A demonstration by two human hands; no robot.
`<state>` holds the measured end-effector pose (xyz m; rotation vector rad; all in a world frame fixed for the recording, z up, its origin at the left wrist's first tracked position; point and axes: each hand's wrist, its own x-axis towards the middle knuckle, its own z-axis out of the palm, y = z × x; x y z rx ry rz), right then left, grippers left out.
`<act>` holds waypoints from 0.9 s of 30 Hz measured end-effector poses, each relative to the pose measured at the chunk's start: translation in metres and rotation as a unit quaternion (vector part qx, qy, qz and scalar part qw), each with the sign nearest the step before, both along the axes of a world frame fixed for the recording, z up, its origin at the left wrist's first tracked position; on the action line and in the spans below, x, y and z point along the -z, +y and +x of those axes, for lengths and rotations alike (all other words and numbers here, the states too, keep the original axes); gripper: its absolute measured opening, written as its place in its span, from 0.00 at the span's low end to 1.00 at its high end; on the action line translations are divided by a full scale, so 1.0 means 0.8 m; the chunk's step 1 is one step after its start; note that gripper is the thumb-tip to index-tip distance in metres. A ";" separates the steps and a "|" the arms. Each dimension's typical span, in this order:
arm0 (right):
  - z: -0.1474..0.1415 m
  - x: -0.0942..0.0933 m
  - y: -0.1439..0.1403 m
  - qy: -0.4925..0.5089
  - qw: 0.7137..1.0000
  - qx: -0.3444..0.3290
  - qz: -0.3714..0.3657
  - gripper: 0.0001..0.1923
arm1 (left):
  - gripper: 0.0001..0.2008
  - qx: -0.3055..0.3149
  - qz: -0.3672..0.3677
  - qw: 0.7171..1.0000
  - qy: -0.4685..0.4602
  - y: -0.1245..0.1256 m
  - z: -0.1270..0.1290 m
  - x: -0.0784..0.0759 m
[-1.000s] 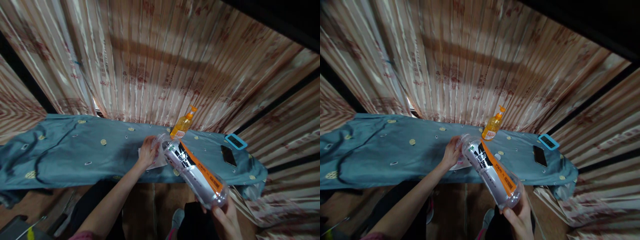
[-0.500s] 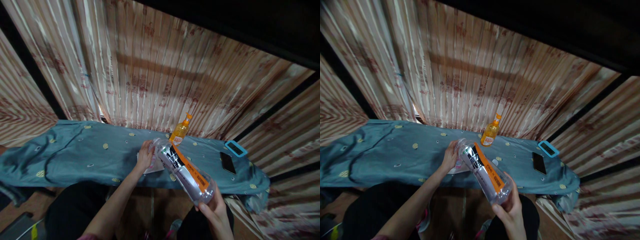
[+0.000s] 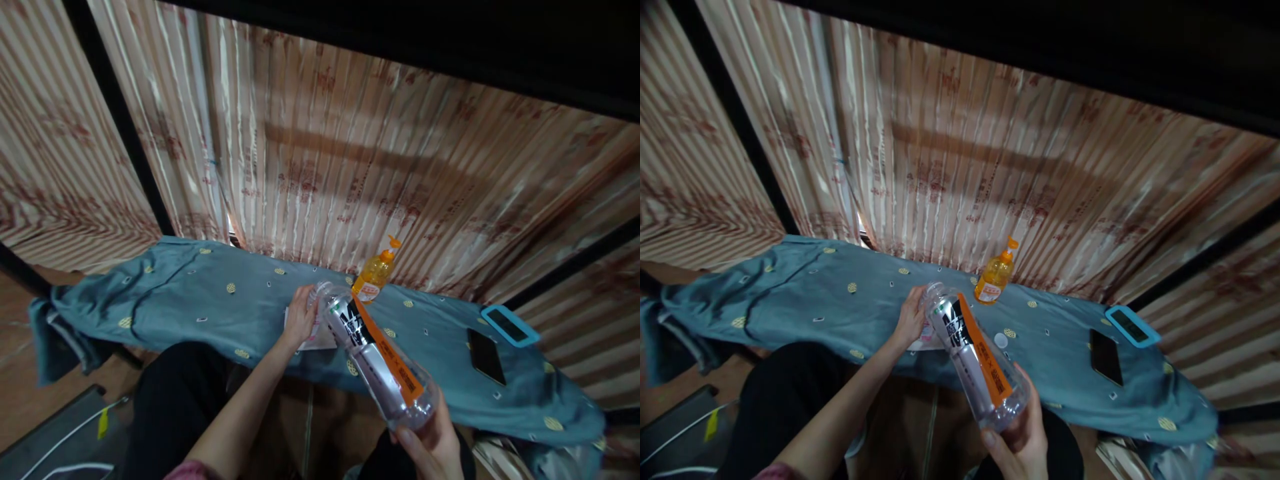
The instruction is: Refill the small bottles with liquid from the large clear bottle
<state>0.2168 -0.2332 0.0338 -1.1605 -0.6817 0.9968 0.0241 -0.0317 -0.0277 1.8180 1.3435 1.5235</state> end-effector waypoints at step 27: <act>0.013 0.029 0.006 -0.027 0.998 -0.039 0.047 0.45 | 0.13 -0.013 0.029 0.999 0.016 0.008 0.000 0.013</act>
